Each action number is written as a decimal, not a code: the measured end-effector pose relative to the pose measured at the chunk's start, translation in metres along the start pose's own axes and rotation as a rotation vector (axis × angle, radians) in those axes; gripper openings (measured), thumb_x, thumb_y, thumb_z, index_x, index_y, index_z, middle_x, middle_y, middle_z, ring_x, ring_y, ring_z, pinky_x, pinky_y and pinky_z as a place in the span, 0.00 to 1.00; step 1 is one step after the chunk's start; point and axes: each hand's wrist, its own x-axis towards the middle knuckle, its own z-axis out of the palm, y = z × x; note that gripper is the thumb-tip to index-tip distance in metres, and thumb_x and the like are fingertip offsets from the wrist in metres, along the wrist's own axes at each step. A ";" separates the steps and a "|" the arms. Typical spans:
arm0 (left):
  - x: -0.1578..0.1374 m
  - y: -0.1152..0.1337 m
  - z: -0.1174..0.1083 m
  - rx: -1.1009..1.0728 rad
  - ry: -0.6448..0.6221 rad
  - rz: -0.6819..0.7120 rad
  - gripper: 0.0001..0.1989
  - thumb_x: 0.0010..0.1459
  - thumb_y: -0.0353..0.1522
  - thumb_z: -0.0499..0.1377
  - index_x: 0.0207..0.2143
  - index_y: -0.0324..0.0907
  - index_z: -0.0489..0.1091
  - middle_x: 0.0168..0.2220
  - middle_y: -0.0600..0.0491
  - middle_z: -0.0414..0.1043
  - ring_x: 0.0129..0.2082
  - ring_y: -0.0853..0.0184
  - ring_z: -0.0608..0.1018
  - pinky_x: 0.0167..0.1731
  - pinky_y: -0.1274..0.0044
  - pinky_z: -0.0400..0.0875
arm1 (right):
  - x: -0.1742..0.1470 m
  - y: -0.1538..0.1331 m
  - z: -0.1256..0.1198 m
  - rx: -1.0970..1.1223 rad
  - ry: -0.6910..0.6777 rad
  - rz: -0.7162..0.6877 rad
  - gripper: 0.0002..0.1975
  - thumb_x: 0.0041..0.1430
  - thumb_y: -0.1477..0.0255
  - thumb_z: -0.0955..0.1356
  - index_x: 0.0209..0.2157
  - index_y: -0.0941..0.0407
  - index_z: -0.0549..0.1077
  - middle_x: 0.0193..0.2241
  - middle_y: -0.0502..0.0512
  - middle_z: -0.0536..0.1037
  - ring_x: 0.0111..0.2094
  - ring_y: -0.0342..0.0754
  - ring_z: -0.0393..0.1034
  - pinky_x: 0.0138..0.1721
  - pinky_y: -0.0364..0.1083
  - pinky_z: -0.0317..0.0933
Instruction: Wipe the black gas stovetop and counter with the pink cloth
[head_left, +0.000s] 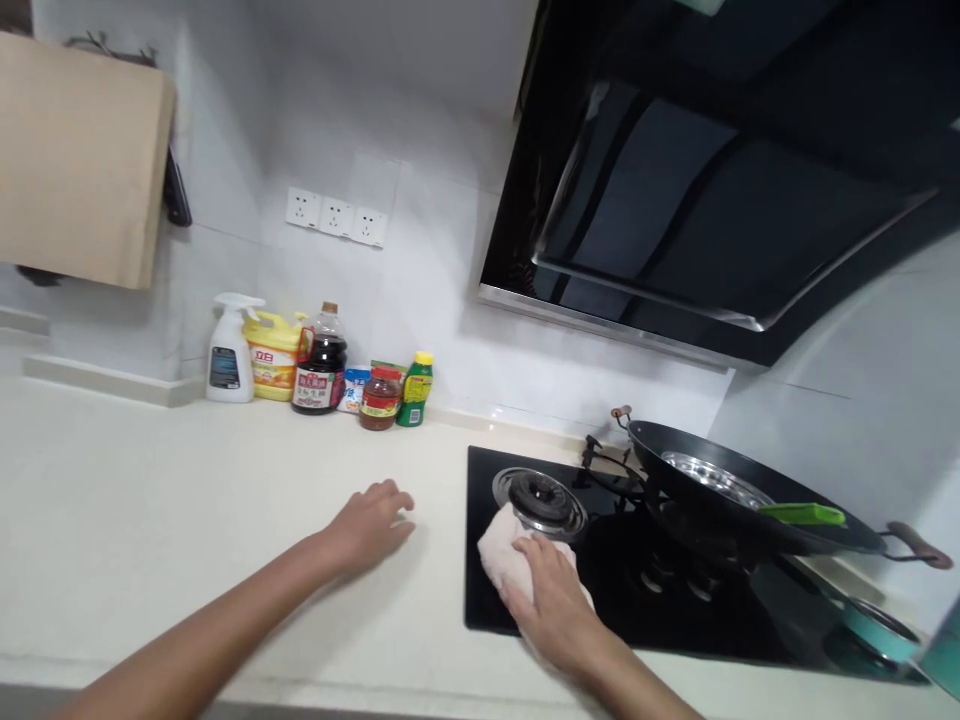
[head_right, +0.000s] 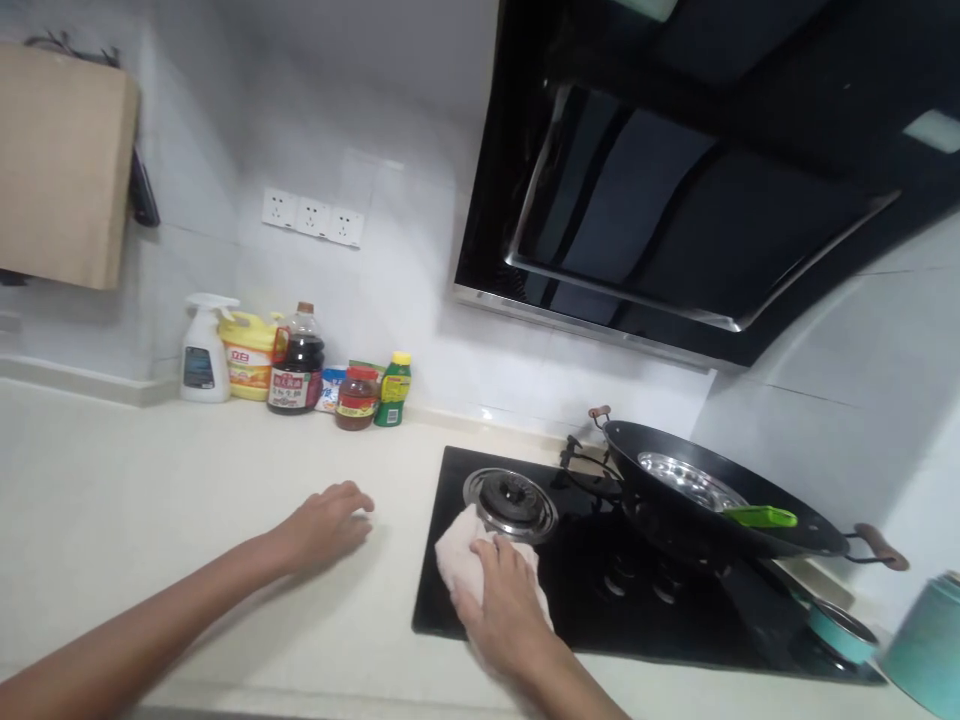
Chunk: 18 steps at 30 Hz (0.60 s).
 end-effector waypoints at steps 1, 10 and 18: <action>-0.003 -0.016 -0.001 0.083 -0.029 -0.026 0.18 0.59 0.39 0.54 0.47 0.45 0.75 0.51 0.43 0.73 0.53 0.50 0.73 0.52 0.60 0.65 | 0.009 -0.008 0.007 0.008 0.001 -0.046 0.26 0.62 0.58 0.66 0.60 0.51 0.66 0.62 0.64 0.65 0.66 0.61 0.55 0.64 0.61 0.50; -0.011 -0.067 0.005 0.240 -0.056 0.003 0.23 0.64 0.43 0.51 0.57 0.47 0.71 0.62 0.40 0.67 0.61 0.49 0.67 0.57 0.57 0.59 | 0.140 -0.038 0.058 -0.051 -0.071 -0.138 0.24 0.63 0.64 0.63 0.59 0.56 0.67 0.58 0.63 0.69 0.61 0.55 0.61 0.62 0.53 0.52; -0.013 -0.071 0.006 0.244 -0.052 0.106 0.19 0.65 0.45 0.53 0.52 0.48 0.72 0.53 0.42 0.71 0.52 0.50 0.71 0.50 0.59 0.63 | 0.267 -0.007 0.098 -0.122 -0.075 0.035 0.27 0.65 0.63 0.62 0.62 0.60 0.63 0.60 0.67 0.68 0.61 0.57 0.61 0.62 0.53 0.50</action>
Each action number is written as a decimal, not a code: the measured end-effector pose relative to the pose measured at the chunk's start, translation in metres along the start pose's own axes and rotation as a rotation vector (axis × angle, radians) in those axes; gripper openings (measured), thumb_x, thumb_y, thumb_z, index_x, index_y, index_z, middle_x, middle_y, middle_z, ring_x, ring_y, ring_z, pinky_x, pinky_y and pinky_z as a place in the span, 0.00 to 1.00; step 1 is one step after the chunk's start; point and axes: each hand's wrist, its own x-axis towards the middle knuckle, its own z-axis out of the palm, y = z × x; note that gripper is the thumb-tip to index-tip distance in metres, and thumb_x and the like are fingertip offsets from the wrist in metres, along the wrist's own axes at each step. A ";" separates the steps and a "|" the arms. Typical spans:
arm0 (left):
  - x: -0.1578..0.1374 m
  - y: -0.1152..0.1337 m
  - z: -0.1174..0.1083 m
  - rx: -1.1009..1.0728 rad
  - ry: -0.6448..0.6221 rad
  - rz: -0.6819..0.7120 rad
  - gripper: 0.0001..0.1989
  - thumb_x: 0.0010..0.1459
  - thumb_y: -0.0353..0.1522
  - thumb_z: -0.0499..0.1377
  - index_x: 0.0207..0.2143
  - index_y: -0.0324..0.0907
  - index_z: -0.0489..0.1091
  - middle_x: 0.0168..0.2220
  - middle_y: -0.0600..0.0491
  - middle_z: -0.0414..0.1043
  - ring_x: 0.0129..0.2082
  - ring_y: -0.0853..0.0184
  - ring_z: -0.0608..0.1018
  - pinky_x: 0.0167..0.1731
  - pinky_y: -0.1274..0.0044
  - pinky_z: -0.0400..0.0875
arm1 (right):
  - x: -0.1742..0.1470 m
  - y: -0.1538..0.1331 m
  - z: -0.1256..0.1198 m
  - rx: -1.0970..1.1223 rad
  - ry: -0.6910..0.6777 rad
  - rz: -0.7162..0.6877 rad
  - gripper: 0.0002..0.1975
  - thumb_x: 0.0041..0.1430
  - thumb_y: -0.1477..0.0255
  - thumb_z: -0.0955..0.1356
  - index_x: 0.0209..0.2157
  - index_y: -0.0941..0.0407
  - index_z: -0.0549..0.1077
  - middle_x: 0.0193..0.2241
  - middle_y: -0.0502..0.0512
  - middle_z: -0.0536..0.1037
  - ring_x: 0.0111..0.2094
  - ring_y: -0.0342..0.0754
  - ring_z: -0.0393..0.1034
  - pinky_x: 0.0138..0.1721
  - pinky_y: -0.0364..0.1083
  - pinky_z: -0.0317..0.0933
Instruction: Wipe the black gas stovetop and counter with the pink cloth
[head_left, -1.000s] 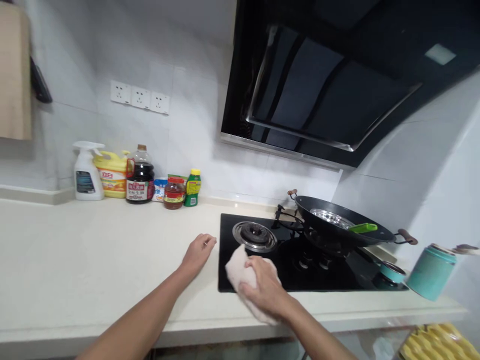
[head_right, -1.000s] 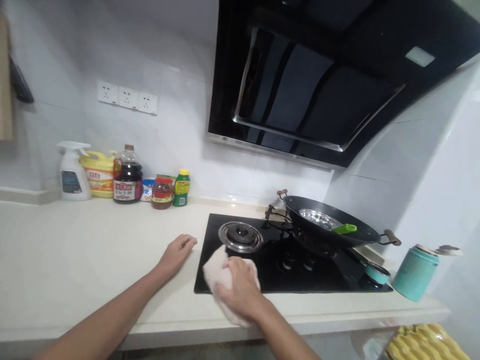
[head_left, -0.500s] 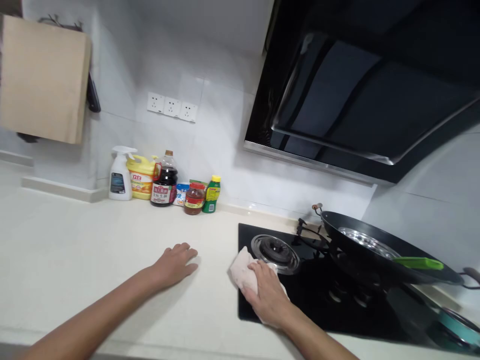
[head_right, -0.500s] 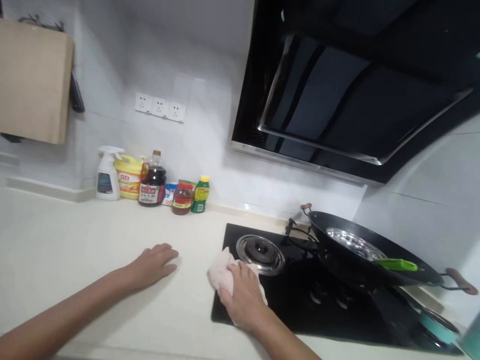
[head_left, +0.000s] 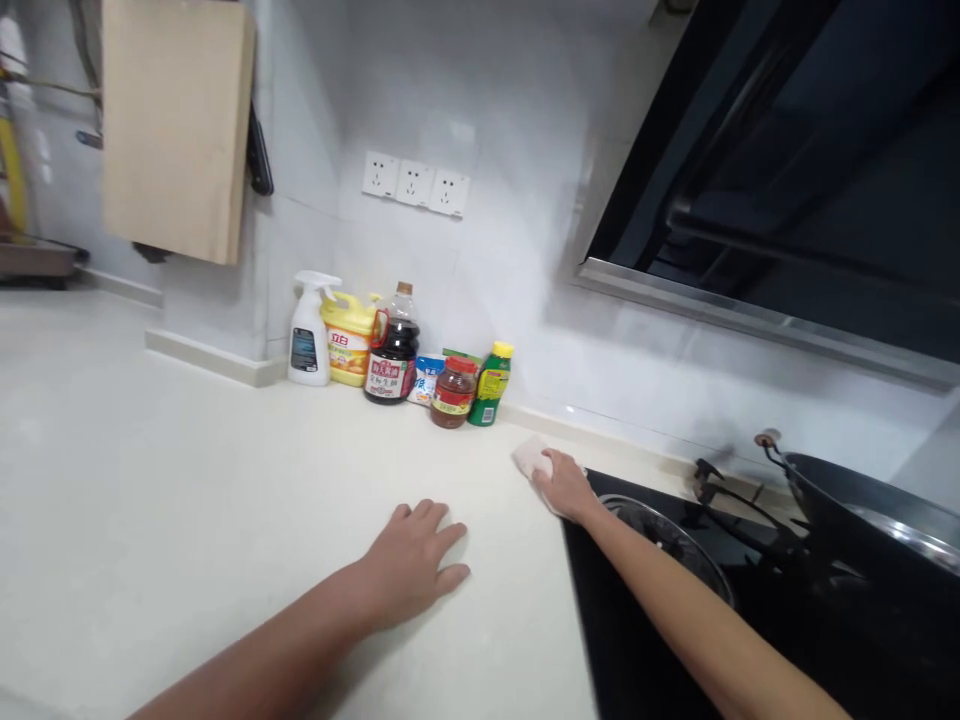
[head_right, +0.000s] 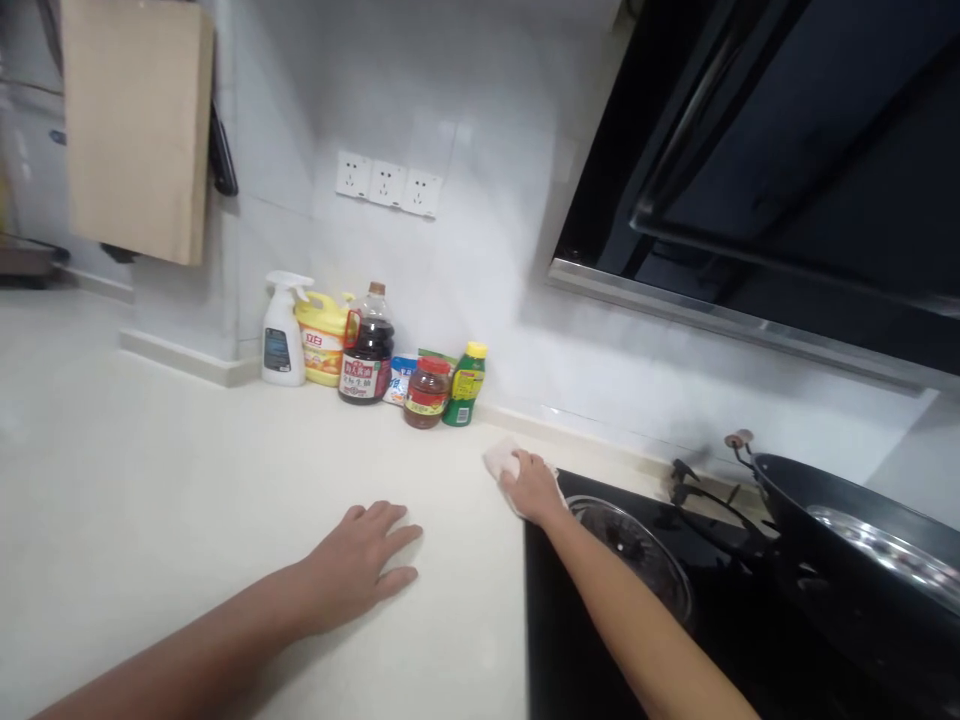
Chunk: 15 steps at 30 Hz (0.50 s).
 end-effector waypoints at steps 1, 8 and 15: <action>0.001 -0.001 -0.001 0.003 -0.009 0.004 0.19 0.65 0.45 0.53 0.51 0.48 0.73 0.51 0.43 0.72 0.51 0.50 0.71 0.48 0.60 0.64 | 0.015 0.001 0.004 -0.010 -0.007 0.029 0.28 0.65 0.62 0.62 0.63 0.59 0.62 0.60 0.68 0.68 0.61 0.58 0.61 0.61 0.54 0.50; 0.004 0.000 0.001 0.004 -0.013 0.014 0.14 0.65 0.43 0.54 0.42 0.45 0.74 0.43 0.43 0.72 0.44 0.52 0.73 0.41 0.61 0.67 | 0.091 -0.017 0.031 -0.054 -0.056 0.182 0.33 0.67 0.54 0.58 0.67 0.57 0.56 0.61 0.74 0.64 0.60 0.67 0.62 0.57 0.65 0.50; 0.009 -0.006 -0.003 -0.027 0.152 -0.095 0.20 0.70 0.41 0.45 0.45 0.44 0.74 0.43 0.43 0.72 0.42 0.55 0.73 0.42 0.63 0.67 | 0.077 -0.065 0.039 -0.036 -0.072 0.148 0.32 0.66 0.53 0.57 0.66 0.55 0.56 0.61 0.71 0.64 0.61 0.68 0.60 0.58 0.67 0.49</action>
